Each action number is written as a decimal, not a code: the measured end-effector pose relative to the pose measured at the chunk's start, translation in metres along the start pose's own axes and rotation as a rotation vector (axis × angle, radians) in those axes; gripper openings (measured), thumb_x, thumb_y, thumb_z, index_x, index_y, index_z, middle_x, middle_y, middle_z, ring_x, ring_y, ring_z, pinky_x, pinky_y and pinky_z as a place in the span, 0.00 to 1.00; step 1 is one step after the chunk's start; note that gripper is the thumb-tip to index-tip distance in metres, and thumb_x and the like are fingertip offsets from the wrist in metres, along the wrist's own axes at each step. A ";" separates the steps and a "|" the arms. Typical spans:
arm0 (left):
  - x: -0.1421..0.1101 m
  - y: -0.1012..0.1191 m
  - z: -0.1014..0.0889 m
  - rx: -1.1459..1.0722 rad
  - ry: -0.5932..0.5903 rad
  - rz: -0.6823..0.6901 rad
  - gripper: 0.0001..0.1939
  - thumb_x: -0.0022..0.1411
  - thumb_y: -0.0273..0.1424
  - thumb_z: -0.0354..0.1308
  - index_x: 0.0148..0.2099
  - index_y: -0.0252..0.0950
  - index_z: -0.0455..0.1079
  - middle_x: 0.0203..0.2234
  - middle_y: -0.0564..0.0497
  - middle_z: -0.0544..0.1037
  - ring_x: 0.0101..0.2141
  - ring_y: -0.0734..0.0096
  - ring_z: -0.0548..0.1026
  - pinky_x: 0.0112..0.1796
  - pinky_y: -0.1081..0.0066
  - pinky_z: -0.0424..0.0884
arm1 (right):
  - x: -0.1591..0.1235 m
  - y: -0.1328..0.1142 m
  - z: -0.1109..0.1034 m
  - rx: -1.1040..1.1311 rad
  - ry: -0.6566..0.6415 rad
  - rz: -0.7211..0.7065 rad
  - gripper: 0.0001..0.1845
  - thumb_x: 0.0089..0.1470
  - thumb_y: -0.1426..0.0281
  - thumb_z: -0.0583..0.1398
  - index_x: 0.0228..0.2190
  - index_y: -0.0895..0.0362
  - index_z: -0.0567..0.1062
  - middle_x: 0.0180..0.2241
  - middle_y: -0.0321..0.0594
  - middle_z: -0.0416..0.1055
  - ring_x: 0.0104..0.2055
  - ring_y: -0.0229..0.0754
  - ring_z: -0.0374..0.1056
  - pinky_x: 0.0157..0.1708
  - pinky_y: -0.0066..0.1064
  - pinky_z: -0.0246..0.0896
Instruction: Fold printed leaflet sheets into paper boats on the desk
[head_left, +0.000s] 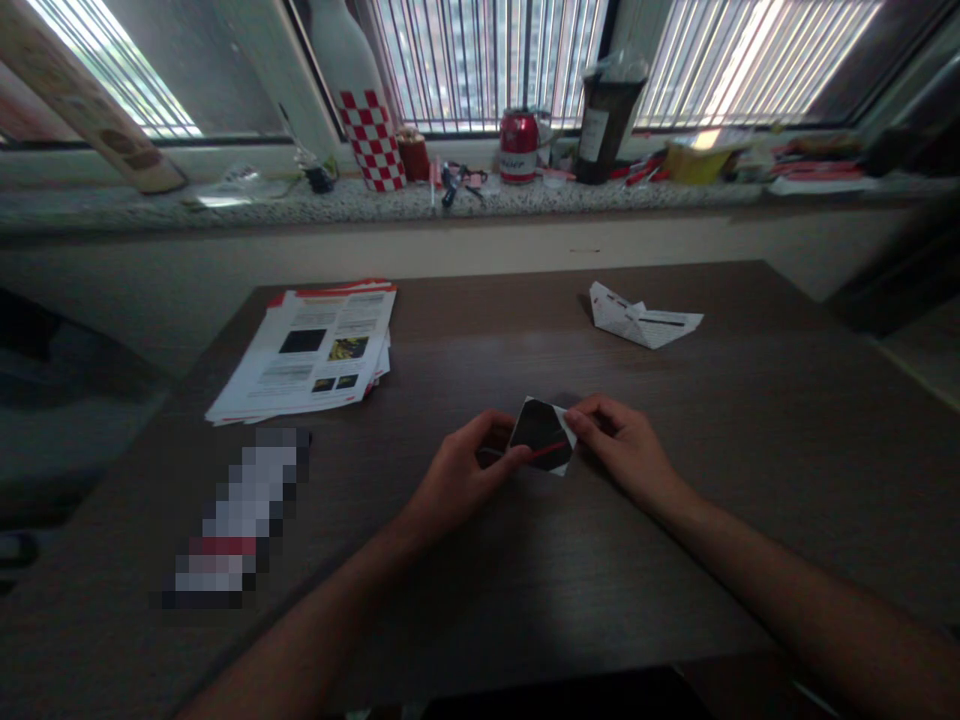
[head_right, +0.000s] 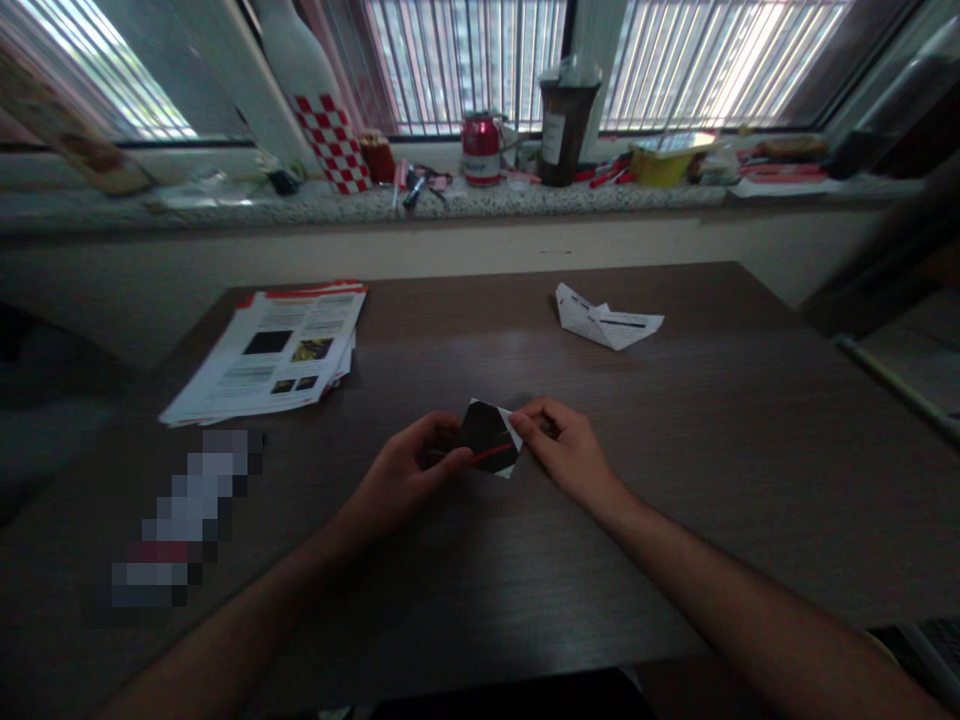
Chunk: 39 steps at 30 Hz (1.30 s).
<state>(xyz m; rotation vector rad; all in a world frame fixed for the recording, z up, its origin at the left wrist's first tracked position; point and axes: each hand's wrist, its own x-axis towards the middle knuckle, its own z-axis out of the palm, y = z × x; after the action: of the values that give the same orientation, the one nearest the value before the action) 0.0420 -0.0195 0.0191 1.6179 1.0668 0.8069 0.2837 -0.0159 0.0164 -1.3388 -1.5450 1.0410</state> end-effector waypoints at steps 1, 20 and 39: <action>0.001 -0.001 0.000 0.007 0.020 0.004 0.11 0.69 0.38 0.64 0.48 0.38 0.74 0.41 0.49 0.84 0.41 0.62 0.83 0.41 0.66 0.77 | 0.000 0.000 0.000 0.006 0.006 0.008 0.18 0.63 0.52 0.63 0.32 0.53 0.79 0.29 0.38 0.77 0.32 0.45 0.73 0.34 0.35 0.68; 0.005 -0.007 -0.010 -0.056 0.102 0.023 0.06 0.69 0.34 0.63 0.43 0.37 0.73 0.33 0.52 0.79 0.32 0.70 0.76 0.35 0.70 0.72 | -0.001 0.002 0.002 0.238 -0.137 0.158 0.19 0.61 0.50 0.65 0.39 0.52 0.82 0.34 0.42 0.82 0.35 0.46 0.80 0.39 0.41 0.78; 0.004 -0.006 -0.006 -0.080 0.027 0.003 0.08 0.69 0.36 0.64 0.46 0.37 0.75 0.36 0.50 0.82 0.36 0.66 0.79 0.37 0.68 0.73 | -0.001 -0.001 0.000 0.182 -0.084 0.174 0.18 0.59 0.52 0.66 0.36 0.54 0.82 0.31 0.42 0.82 0.31 0.44 0.78 0.32 0.35 0.74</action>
<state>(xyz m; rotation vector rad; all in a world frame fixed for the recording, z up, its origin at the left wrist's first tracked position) 0.0368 -0.0130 0.0151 1.5458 1.0387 0.8646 0.2837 -0.0166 0.0170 -1.3333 -1.3751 1.3284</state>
